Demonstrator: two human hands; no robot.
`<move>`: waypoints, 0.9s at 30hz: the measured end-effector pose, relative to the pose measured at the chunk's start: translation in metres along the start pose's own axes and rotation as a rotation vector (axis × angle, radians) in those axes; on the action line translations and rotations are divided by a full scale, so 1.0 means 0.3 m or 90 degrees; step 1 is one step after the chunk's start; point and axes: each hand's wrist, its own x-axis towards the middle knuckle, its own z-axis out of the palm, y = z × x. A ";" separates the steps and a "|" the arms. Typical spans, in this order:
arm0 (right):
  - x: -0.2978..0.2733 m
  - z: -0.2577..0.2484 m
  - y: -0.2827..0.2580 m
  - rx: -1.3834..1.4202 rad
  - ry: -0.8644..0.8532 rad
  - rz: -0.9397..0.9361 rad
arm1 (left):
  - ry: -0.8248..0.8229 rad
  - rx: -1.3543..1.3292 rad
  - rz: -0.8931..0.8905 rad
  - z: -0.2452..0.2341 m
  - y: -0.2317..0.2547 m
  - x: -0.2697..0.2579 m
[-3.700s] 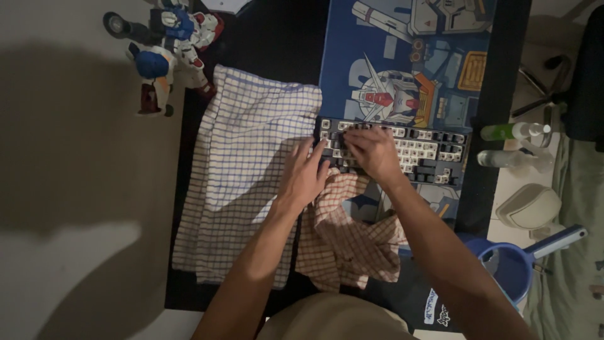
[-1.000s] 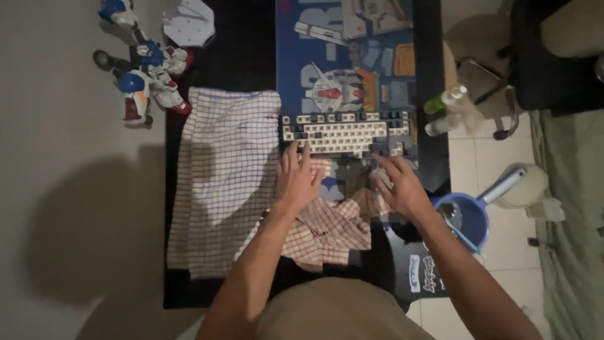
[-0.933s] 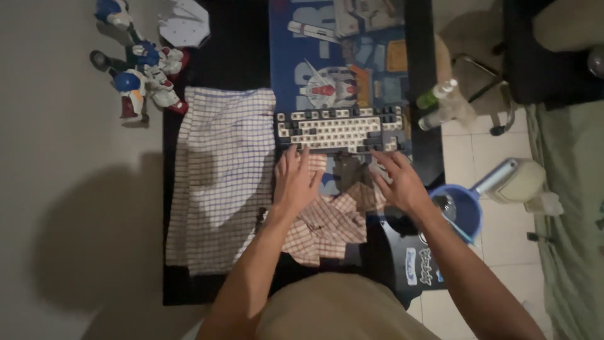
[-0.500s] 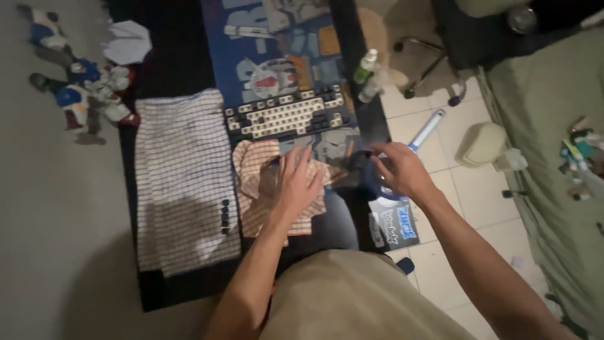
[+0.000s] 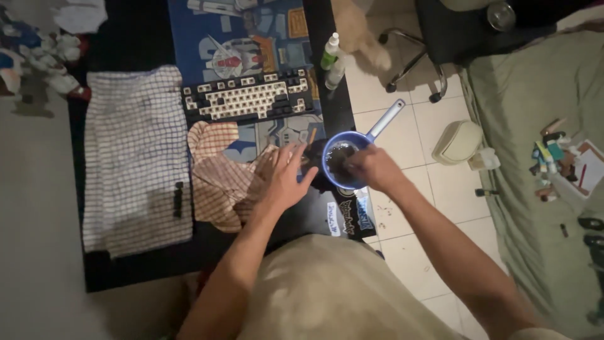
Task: Cleaning and drying mechanical keyboard switches and keycaps at a desk.
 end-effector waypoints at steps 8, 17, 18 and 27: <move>0.105 0.199 0.112 -0.217 -0.081 -0.167 | 0.046 0.029 -0.007 0.082 0.000 -0.038; 0.149 0.239 0.099 -0.476 -0.303 -0.194 | 0.054 0.071 -0.070 0.076 0.017 -0.095; 0.153 0.201 0.061 -0.482 -0.358 -0.166 | 0.064 0.064 -0.067 0.087 0.007 -0.105; 0.170 0.083 0.025 -0.226 -0.286 -0.108 | 0.078 0.064 -0.067 0.072 0.025 -0.143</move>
